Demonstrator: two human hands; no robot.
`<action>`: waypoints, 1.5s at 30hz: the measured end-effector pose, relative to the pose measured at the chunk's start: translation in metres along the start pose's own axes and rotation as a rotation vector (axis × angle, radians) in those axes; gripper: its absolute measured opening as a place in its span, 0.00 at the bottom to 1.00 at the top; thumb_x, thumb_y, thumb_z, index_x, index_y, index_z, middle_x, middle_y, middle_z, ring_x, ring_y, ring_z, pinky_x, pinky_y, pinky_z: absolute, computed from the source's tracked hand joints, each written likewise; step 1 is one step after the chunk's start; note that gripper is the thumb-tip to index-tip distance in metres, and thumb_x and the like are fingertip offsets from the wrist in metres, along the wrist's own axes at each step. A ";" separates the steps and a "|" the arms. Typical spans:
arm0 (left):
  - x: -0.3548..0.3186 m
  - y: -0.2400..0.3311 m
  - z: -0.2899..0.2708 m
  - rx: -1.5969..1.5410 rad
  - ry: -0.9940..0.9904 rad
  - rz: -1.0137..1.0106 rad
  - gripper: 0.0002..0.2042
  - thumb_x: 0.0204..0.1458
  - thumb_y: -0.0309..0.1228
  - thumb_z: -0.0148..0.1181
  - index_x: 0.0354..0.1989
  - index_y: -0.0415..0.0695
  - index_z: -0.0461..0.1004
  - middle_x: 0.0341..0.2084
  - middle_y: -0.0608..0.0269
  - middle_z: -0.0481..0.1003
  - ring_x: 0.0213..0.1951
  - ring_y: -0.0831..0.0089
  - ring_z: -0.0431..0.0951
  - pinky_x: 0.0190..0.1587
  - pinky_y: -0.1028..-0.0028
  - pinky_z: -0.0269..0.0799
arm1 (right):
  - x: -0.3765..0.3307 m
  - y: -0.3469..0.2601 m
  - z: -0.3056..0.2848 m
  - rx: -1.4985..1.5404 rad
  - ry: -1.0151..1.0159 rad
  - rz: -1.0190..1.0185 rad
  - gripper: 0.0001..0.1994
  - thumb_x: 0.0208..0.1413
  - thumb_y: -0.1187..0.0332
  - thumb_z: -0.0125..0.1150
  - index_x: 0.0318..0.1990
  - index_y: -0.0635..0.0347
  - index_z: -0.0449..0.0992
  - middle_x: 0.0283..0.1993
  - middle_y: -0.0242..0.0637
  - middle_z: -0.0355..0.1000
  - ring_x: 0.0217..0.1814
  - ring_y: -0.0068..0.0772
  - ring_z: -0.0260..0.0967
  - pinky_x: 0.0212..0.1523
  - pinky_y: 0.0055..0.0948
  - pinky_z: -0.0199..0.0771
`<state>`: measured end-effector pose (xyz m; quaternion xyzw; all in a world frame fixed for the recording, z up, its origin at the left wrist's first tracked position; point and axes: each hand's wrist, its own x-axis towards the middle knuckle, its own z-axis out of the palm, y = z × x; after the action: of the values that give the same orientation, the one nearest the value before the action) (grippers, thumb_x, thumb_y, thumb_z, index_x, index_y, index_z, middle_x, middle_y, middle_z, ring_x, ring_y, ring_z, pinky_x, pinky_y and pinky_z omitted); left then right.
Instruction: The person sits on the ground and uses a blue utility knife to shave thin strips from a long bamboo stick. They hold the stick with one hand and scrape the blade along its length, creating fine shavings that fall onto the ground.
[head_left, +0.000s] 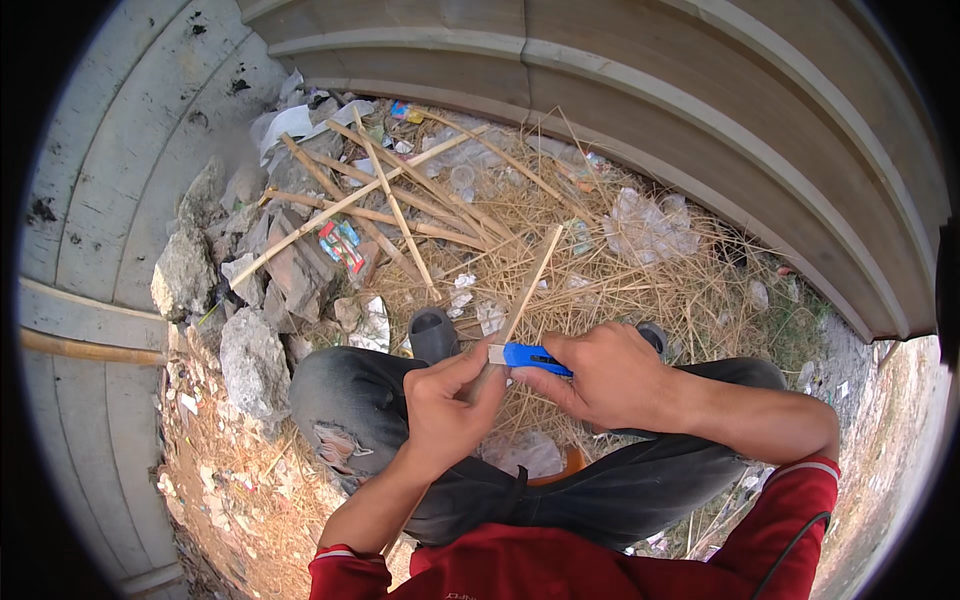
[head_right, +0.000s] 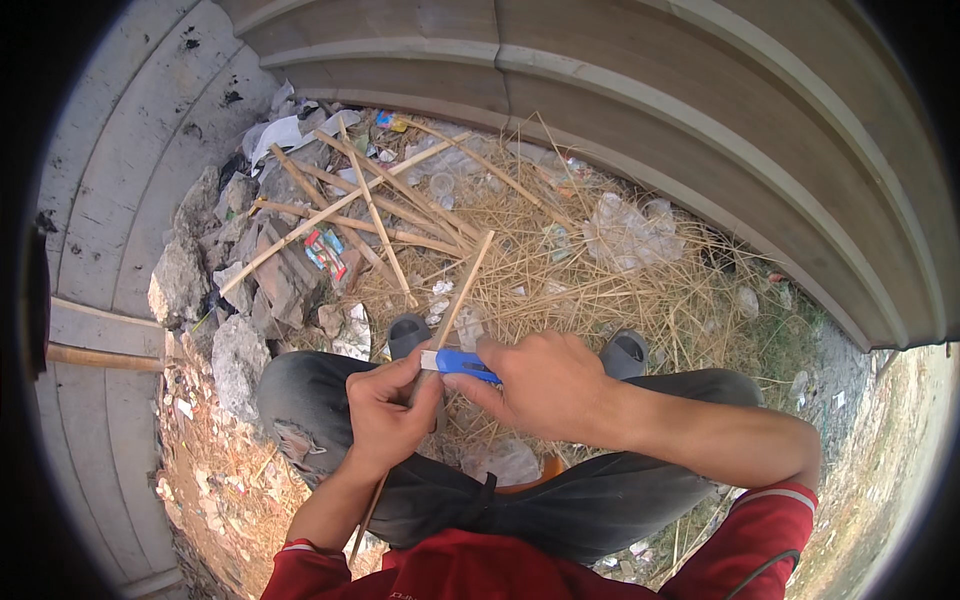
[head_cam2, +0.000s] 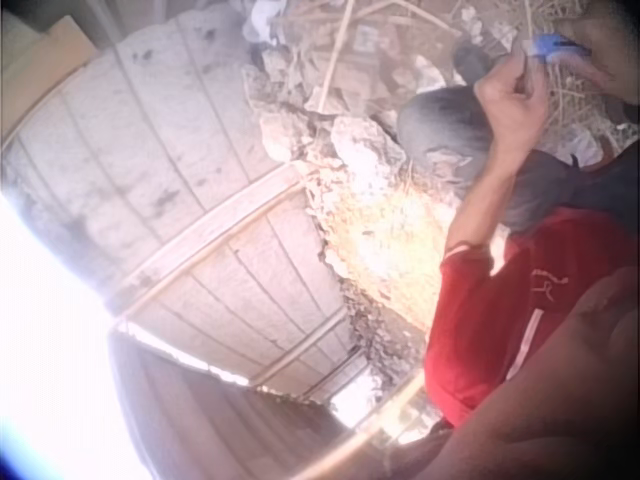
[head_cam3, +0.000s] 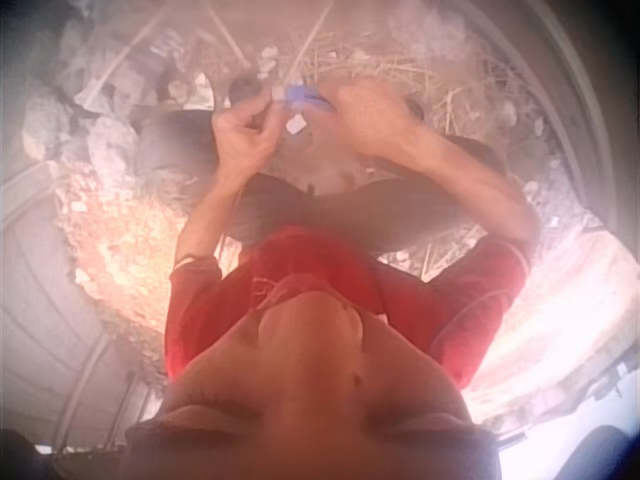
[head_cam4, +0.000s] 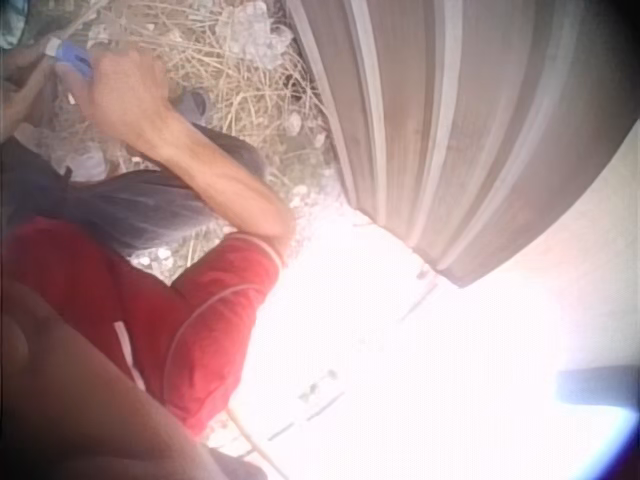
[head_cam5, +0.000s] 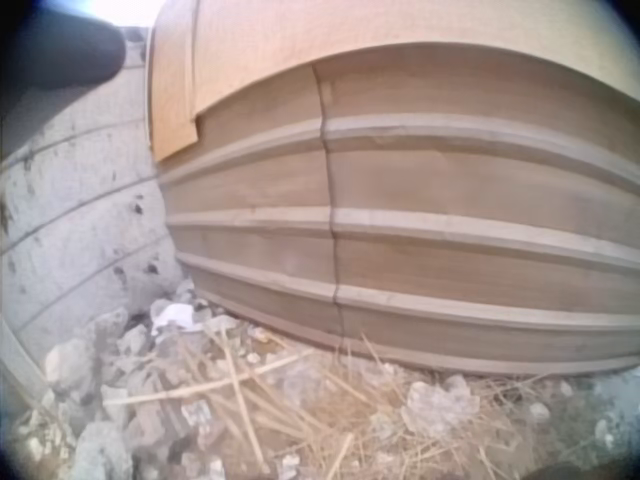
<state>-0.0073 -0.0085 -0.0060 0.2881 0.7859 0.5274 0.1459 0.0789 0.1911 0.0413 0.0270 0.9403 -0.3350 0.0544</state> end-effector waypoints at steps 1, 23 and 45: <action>0.001 0.001 0.001 0.040 0.023 0.041 0.16 0.50 0.22 0.68 0.49 0.35 0.81 0.19 0.57 0.77 0.18 0.86 0.71 0.22 0.80 0.65 | 0.001 -0.001 0.001 -0.007 -0.030 0.024 0.22 0.65 0.51 0.57 0.30 0.63 0.76 0.16 0.51 0.69 0.21 0.56 0.74 0.24 0.47 0.72; -0.004 -0.014 -0.002 0.058 0.037 -0.035 0.17 0.49 0.22 0.69 0.49 0.34 0.81 0.19 0.60 0.79 0.20 0.88 0.74 0.23 0.83 0.67 | 0.025 0.038 -0.006 -0.048 0.233 0.078 0.23 0.67 0.51 0.55 0.32 0.66 0.76 0.16 0.52 0.67 0.18 0.53 0.70 0.23 0.47 0.68; -0.012 -0.006 -0.007 -0.284 -0.011 -0.263 0.12 0.54 0.22 0.68 0.45 0.30 0.80 0.31 0.58 0.84 0.30 0.85 0.80 0.32 0.82 0.75 | 0.047 0.070 -0.051 -0.181 0.396 0.218 0.26 0.67 0.47 0.52 0.33 0.65 0.77 0.19 0.51 0.72 0.23 0.60 0.73 0.27 0.51 0.74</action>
<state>-0.0028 -0.0226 -0.0097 0.1623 0.7336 0.6078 0.2570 0.0345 0.2787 0.0310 0.1886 0.9502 -0.2298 -0.0930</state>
